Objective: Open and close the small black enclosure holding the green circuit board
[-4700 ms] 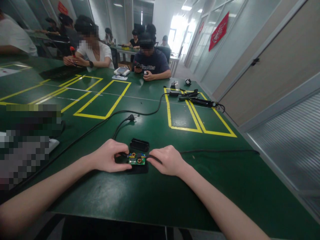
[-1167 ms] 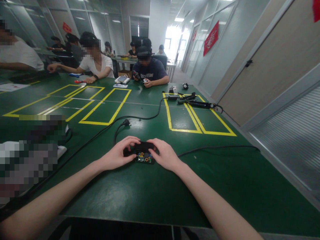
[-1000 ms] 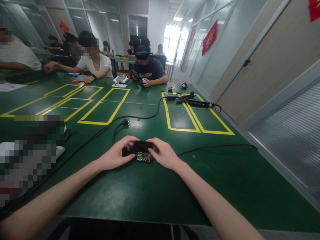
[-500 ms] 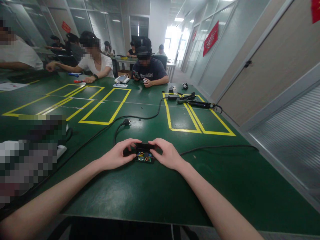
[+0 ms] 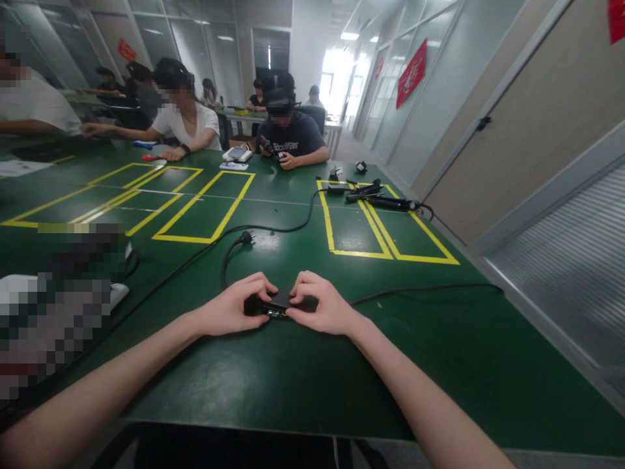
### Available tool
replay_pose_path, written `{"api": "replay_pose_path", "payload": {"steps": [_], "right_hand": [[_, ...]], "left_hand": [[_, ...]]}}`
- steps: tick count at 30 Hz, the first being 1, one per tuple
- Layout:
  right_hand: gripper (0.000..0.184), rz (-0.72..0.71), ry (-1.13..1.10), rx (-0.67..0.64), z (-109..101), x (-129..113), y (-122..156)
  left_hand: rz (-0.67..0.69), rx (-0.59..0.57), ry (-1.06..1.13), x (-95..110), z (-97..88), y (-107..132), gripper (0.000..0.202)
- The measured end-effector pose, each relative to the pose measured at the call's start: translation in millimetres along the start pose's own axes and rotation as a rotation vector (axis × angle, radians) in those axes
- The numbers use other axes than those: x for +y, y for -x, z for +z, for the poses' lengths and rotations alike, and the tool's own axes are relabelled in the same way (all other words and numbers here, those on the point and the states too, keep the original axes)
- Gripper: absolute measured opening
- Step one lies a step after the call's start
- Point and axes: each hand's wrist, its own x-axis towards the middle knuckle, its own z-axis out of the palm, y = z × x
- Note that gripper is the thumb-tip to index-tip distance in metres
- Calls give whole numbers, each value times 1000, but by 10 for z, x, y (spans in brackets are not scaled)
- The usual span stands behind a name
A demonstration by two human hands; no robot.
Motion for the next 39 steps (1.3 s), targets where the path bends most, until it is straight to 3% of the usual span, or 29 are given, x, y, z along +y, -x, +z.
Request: {"api": "replay_pose_path", "payload": {"steps": [7,12,16,24,31,35,39], "right_hand": [[23,56,-42,-103,34,-17,6],[22,58,-36,-116,49,-35,5],[21,43,16,-102,72,-43,10],[30,9,157,-118,140,-43,12],[24,-33,377,-94,258,-71,13],[27,-46,388,-83,229,-77,24],[24,-45,423,-81,187,-75,17]], "left_hand": [[39,31,-15,-34,39,45,15],[17,-26,-68,-3,30,35,21],[18,-39,-153,15,58,20,10],[55,-80,-347,-14,93,-12,15],[10,-54,-442,-10,103,-53,26],[32,-78,-519,-27,63,-50,22],[42,-112,-581,-8,-5,-39,34]]}}
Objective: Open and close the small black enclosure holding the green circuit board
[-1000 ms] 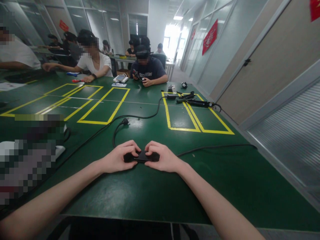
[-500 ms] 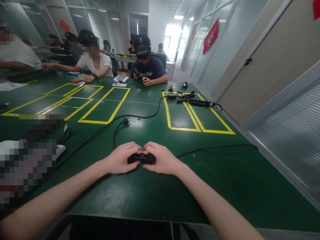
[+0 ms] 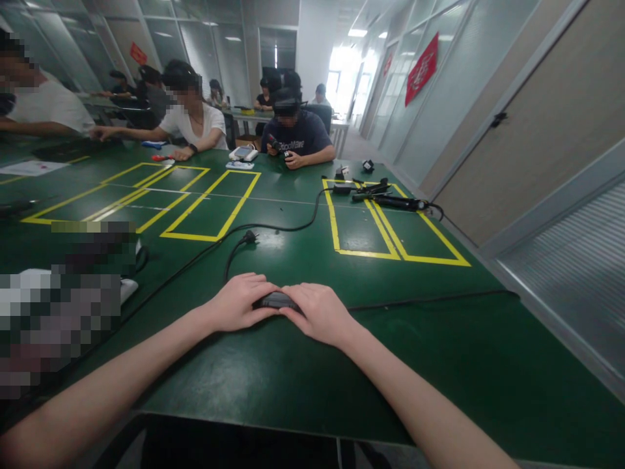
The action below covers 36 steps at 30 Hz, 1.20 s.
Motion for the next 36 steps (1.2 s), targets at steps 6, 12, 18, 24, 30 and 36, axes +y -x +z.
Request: {"api": "replay_pose_path", "payload": {"steps": [6,12,18,24,30,36], "right_hand": [[28,-69,-130,103,-44,26,10],[33,-47,-204,140,-58,60,60],[28,-84,-187,177,-25,41,46],[23,-86,-189,188,-35,18,23],[16,-33,-190,130,-25,16,8],[21,-53,-172,103,-42,-2,-2]], "left_hand": [[-17,20,110,0,25,29,31],[10,121,197,-54,90,63,39],[77,78,173,-52,70,71,31],[38,102,168,-9,63,64,41],[56,109,174,13,84,53,42],[98,103,160,33,151,30,44]]}}
